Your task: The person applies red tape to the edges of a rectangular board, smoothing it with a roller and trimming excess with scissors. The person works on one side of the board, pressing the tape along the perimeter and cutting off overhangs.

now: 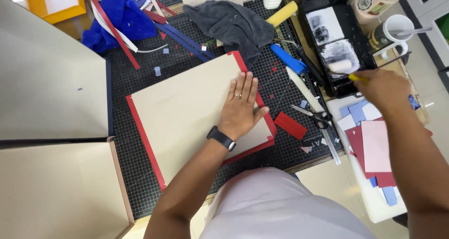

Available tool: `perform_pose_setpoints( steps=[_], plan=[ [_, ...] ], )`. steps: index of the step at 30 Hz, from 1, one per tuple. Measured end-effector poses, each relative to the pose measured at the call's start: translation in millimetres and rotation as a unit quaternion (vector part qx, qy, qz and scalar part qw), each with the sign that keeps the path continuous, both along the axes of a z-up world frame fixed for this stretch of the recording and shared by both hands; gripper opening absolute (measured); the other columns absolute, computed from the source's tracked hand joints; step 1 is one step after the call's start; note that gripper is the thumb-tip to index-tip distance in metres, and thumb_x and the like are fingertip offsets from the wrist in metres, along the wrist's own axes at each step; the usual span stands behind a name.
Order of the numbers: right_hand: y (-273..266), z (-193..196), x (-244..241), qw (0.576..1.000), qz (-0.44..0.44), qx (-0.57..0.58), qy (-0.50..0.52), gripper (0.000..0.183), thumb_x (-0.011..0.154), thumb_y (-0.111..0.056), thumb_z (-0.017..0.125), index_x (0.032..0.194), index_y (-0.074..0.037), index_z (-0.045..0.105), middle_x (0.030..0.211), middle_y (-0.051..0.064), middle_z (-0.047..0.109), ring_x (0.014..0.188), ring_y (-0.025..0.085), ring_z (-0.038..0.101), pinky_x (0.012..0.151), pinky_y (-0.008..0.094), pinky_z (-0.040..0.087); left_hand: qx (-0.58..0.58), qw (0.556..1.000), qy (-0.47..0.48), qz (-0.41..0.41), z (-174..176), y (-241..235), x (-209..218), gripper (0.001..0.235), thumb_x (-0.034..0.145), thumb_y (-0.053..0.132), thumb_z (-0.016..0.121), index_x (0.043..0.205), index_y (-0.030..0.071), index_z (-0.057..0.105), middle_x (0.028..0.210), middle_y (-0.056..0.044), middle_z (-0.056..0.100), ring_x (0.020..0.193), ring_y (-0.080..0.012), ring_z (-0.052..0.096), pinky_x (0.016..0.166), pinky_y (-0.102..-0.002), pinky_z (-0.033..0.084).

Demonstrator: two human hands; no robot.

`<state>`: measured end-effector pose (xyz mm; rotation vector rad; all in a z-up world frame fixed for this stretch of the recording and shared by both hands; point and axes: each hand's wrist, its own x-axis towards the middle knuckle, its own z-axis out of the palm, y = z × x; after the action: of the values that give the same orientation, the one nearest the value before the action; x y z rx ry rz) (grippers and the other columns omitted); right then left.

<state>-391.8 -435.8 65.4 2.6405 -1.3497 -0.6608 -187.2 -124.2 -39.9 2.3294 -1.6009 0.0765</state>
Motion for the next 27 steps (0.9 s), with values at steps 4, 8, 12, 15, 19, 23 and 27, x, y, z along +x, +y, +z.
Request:
perform_pose_setpoints(
  steps=[4, 8, 12, 15, 19, 23, 27],
  plan=[
    [-49, -72, 20, 0.995, 0.057, -0.049, -0.063, 0.042, 0.109, -0.050, 0.046, 0.143, -0.036, 0.067, 0.113, 0.011, 0.079, 0.102, 0.038, 0.075, 0.063, 0.046, 0.062, -0.018, 1.000, 0.003, 0.008, 0, 3, -2, 0.088, 0.105, 0.065, 0.032, 0.163, 0.001, 0.017, 0.172, -0.017, 0.012, 0.161, -0.0327, 0.007, 0.134, -0.049, 0.007],
    [-75, -92, 49, 0.946, -0.056, 0.086, -0.309, 0.040, 0.103, -0.034, 0.060, 0.141, -0.025, 0.069, 0.105, 0.012, 0.071, 0.085, 0.033, 0.063, 0.072, 0.047, 0.053, -0.003, 1.000, -0.024, 0.001, -5, 0, 0, 0.088, 0.107, 0.065, 0.033, 0.165, 0.004, 0.008, 0.174, -0.015, 0.005, 0.163, -0.0323, 0.003, 0.136, -0.048, 0.006],
    [-52, -60, 44, 0.846, -0.025, 0.191, -0.497, 0.041, 0.109, -0.021, 0.063, 0.147, -0.007, 0.066, 0.092, 0.010, 0.069, 0.060, 0.017, 0.056, 0.059, 0.031, 0.049, -0.032, 0.999, -0.022, -0.009, 3, 2, 5, 0.081, 0.105, 0.061, 0.035, 0.162, 0.003, 0.026, 0.171, -0.016, 0.021, 0.160, -0.0316, 0.014, 0.134, -0.047, 0.011],
    [44, 22, 36, 0.871, 0.011, 0.199, -0.449, 0.045, 0.111, -0.017, 0.066, 0.155, -0.010, 0.063, 0.075, 0.013, 0.065, 0.056, 0.018, 0.057, 0.059, 0.032, 0.049, 0.001, 0.999, -0.044, -0.016, -9, -7, 23, 0.081, 0.106, 0.064, 0.024, 0.165, 0.009, 0.020, 0.173, -0.009, 0.014, 0.161, -0.0286, 0.008, 0.133, -0.048, 0.007],
    [136, 66, 13, 0.938, 0.000, 0.170, -0.301, 0.048, 0.102, -0.039, 0.061, 0.149, -0.041, 0.058, 0.132, 0.009, 0.067, 0.111, 0.029, 0.065, 0.089, 0.041, 0.052, 0.055, 0.998, 0.009, -0.007, 4, -30, 66, 0.081, 0.104, 0.064, 0.014, 0.163, 0.009, 0.022, 0.171, -0.008, 0.017, 0.159, -0.0299, 0.004, 0.129, -0.050, 0.001],
    [184, 53, -22, 0.898, 0.293, 0.020, -0.328, 0.045, 0.100, -0.029, 0.070, 0.144, -0.033, 0.065, 0.103, -0.006, 0.073, 0.066, 0.012, 0.064, 0.048, 0.034, 0.050, 0.026, 0.999, 0.002, 0.018, -11, -47, 101, 0.078, 0.105, 0.065, 0.029, 0.163, 0.012, 0.031, 0.170, -0.010, 0.017, 0.157, -0.0367, 0.006, 0.129, -0.056, 0.007],
    [202, 27, -26, 0.939, 0.240, 0.022, -0.245, 0.047, 0.096, -0.034, 0.063, 0.144, -0.036, 0.063, 0.096, -0.004, 0.065, 0.058, 0.030, 0.067, 0.044, 0.046, 0.052, -0.012, 1.000, -0.003, 0.023, -25, -66, 132, 0.073, 0.107, 0.062, 0.036, 0.163, 0.015, 0.028, 0.168, -0.014, 0.029, 0.156, -0.0409, 0.008, 0.127, -0.060, 0.008]
  ],
)
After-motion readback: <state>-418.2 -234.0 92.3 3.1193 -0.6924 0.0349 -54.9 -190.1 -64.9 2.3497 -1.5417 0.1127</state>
